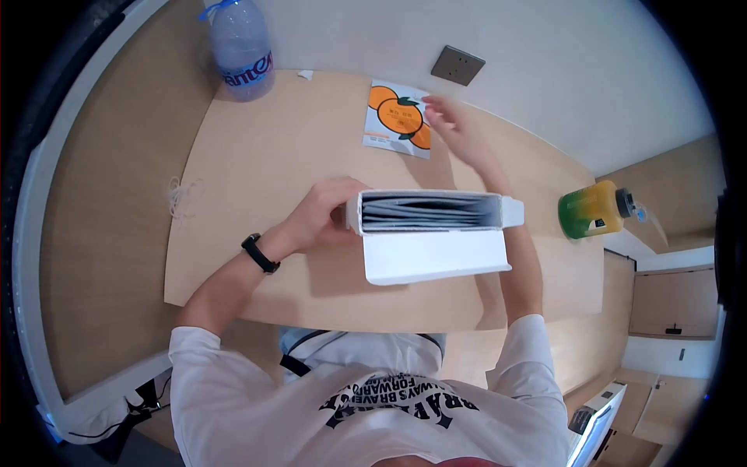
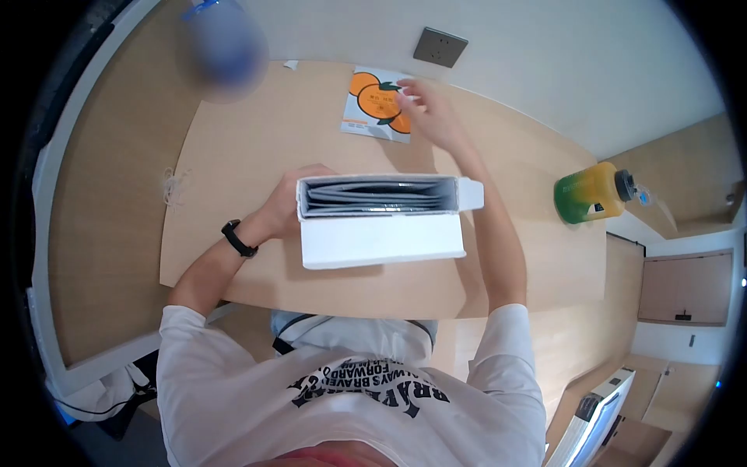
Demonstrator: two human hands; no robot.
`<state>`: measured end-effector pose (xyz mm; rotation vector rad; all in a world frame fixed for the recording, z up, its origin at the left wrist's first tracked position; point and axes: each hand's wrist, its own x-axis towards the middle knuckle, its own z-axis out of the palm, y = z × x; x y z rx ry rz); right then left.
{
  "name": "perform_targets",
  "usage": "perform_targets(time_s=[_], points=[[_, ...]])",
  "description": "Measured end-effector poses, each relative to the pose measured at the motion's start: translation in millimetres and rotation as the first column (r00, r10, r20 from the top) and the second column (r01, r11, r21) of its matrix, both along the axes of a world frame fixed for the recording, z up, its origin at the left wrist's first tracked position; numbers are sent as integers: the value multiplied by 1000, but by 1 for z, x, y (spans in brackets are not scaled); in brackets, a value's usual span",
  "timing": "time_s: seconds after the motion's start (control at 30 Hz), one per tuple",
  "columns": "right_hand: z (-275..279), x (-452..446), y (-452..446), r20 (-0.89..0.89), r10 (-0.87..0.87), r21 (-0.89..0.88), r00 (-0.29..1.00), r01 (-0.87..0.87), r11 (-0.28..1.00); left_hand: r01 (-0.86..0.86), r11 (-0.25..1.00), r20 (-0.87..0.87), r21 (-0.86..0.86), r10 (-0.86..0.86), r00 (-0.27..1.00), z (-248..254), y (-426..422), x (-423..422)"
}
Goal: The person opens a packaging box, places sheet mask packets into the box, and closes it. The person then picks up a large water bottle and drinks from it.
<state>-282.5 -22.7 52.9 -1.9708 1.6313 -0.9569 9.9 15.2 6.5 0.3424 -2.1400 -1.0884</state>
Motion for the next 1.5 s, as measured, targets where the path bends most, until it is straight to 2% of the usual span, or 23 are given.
perform_targets(time_s=[0.1, 0.17, 0.2, 0.33, 0.4, 0.5, 0.6, 0.7, 0.77, 0.9, 0.93, 1.03, 1.07, 1.13, 1.17, 1.27, 1.37, 1.4, 1.5], points=[[-43, 12, -21, -323, -157, -119, 933, 124, 985, 1, 999, 0, -40, -1, 1000, 5, -1, 1], [-50, 28, -14, -539, -305, -148, 785, 268, 952, 5, 999, 6, -31, -4, 1000, 3, -2, 3], [-49, 34, -12, -609, -326, -190, 723, 266, 945, -1, 996, 90, 88, -7, 996, 0, -2, 4], [-34, 24, -11, -514, -147, 32, 845, 190, 981, 3, 999, -36, -53, -5, 999, -7, -6, 2], [-32, -2, -23, -422, -17, 157, 906, 91, 983, 6, 1000, -6, -6, -6, 1000, -5, -5, 2], [-21, -21, -16, -333, 69, 222, 940, 6, 975, -6, 1000, 12, 11, 6, 1000, -6, -4, 2], [-15, -27, -5, -345, 87, 164, 935, -31, 986, -10, 1000, -6, -22, 10, 1000, -7, -3, 1], [-1, -23, 4, -137, -60, 348, 989, 105, 932, -4, 999, -42, -40, 3, 999, -6, -3, 0], [-17, -44, 1, 134, -171, 401, 976, 104, 910, -2, 1000, -37, -27, 1, 999, -4, -2, -1], [-15, -60, 4, 553, -340, 472, 760, 51, 880, -15, 1000, 34, 1, 15, 999, -4, -2, 2], [0, -56, 11, 558, -294, 450, 776, 15, 893, -18, 1000, 53, 3, 18, 998, -4, -2, 2], [43, -46, 31, 419, -377, 342, 826, 241, 908, -38, 995, -43, -97, 34, 998, -3, -2, -1], [55, -49, 38, 386, -399, 213, 832, 340, 916, -34, 998, -10, -61, 34, 999, -1, -1, 0], [85, -45, 57, 633, -198, -49, 749, 294, 954, -30, 999, -40, -19, 30, 999, 0, 1, -1], [105, -39, 68, 819, 63, -212, 570, 197, 957, -27, 1000, -55, 3, 27, 998, 0, 2, -2], [149, -5, 103, 768, 234, -361, 596, 103, 927, -38, 999, -46, -21, 37, 998, -2, 2, -4], [145, 17, 127, 685, 333, -389, 648, -61, 919, -29, 999, -8, -26, 29, 1000, -2, 0, -2], [142, 22, 134, 665, 266, -334, 698, -42, 942, -34, 998, -25, -56, 33, 999, -3, -1, -2], [132, 32, 142, 504, 235, -258, 831, -115, 959, -61, 992, -70, -110, 53, 996, -4, -1, -4]])
